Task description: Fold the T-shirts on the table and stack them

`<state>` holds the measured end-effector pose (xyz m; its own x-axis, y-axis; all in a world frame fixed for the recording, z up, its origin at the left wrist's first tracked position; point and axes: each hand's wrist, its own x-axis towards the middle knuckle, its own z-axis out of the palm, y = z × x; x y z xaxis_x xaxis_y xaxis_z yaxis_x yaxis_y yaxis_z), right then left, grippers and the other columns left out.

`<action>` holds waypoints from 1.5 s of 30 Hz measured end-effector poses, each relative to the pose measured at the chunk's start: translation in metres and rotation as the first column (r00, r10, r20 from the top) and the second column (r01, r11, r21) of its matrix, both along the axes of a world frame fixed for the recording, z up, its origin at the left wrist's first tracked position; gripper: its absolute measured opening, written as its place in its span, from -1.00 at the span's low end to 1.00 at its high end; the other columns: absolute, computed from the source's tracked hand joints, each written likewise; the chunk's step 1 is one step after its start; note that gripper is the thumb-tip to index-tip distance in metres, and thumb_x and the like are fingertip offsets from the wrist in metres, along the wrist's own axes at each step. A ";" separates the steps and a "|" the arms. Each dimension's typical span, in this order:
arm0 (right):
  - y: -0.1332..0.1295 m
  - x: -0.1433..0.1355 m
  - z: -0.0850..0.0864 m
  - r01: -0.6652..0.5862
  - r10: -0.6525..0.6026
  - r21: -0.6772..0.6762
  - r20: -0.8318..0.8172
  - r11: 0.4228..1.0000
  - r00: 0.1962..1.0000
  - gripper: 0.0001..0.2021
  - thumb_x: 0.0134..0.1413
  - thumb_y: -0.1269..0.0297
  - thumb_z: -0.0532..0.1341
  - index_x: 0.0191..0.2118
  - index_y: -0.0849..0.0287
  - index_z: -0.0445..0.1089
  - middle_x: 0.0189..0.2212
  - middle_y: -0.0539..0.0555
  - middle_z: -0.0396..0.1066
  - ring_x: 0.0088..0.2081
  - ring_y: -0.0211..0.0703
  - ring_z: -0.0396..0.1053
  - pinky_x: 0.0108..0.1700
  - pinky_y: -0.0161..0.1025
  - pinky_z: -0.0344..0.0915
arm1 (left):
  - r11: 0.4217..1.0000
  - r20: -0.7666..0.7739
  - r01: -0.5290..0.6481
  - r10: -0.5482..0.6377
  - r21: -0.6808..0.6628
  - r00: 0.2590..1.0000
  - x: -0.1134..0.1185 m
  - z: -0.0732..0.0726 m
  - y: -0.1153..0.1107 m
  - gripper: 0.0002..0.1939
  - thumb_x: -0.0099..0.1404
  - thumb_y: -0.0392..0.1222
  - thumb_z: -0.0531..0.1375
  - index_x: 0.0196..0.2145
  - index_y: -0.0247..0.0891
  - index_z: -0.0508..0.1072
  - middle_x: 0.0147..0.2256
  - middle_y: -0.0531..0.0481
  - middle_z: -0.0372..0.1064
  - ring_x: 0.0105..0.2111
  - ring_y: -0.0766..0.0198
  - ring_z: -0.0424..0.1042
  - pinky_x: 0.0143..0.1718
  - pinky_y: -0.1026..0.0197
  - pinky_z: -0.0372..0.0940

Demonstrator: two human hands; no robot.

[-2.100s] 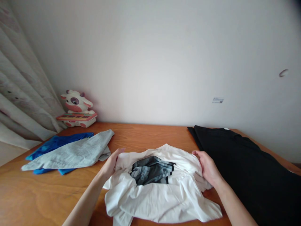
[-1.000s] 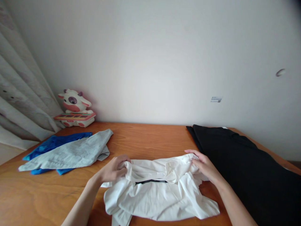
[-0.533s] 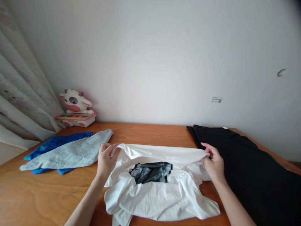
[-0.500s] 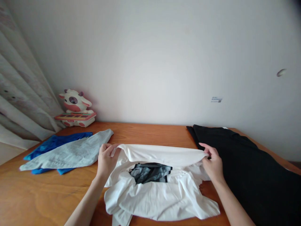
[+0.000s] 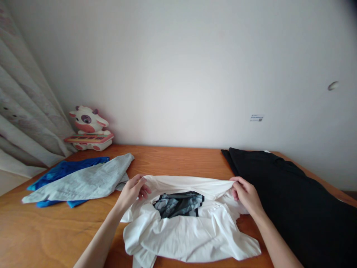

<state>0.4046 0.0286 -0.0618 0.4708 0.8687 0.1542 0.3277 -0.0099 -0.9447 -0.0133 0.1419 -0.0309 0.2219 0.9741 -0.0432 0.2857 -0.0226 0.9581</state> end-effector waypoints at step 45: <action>0.005 -0.006 -0.036 0.148 0.033 -0.117 0.879 0.982 0.476 -0.46 0.22 -0.20 0.10 0.01 0.16 0.50 0.00 0.28 0.45 0.05 0.19 0.40 0.09 0.06 0.32 | 0.854 -0.767 0.253 0.231 0.455 0.598 -0.006 -0.058 0.074 -0.52 0.44 0.05 0.02 0.19 -0.17 0.40 0.30 -0.15 0.25 0.31 -0.04 0.18 0.31 -0.14 0.07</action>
<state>0.3984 0.0335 -0.0977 0.2187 0.8972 0.3837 0.9736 -0.1742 -0.1476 -0.0189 0.2163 -0.0891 0.3465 0.9032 0.2533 0.8935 -0.4000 0.2039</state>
